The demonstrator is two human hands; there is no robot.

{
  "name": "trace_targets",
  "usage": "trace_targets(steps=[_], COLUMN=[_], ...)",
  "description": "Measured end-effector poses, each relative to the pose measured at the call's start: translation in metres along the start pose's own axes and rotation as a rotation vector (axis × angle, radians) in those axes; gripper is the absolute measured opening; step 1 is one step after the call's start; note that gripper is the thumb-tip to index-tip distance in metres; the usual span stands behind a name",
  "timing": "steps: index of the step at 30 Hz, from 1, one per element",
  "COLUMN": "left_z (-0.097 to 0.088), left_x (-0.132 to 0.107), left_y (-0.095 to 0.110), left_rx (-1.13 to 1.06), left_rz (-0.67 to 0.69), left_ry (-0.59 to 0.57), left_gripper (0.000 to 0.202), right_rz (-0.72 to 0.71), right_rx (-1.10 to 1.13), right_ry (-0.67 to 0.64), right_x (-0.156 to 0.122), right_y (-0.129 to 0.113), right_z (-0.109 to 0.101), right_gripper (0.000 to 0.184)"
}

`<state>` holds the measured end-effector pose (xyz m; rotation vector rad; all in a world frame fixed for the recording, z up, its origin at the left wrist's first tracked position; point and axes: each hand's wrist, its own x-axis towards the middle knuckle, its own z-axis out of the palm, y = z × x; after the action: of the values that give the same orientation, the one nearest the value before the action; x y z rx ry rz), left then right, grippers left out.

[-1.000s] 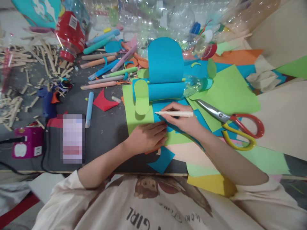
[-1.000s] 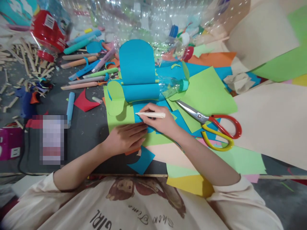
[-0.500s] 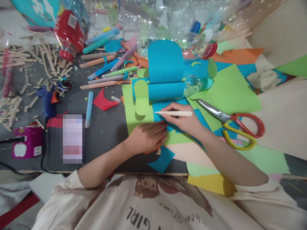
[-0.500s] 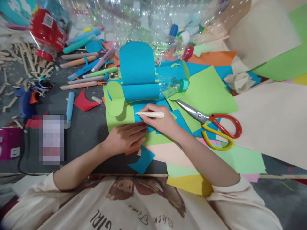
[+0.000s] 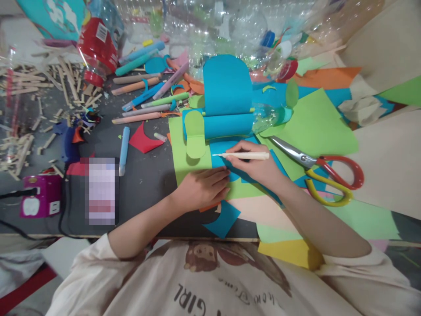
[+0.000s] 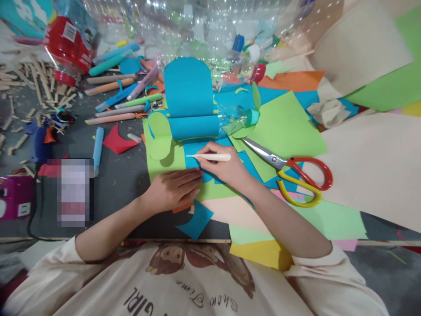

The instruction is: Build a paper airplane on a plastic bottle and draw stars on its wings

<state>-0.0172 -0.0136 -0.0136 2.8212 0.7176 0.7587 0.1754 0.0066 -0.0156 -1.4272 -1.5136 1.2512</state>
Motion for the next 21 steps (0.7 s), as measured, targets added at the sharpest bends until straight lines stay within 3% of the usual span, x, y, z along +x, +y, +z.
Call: trace_targets(steps=[21], left_z=[-0.001], left_x=[0.0], left_y=[-0.001], left_rx=[0.016], left_rz=[0.018], left_ry=[-0.003], left_gripper=[0.029], right_rz=[-0.056], right_rx=[-0.083], right_ry=[0.126], right_x=[-0.005], right_y=[0.004], right_z=[-0.015], right_gripper=[0.012])
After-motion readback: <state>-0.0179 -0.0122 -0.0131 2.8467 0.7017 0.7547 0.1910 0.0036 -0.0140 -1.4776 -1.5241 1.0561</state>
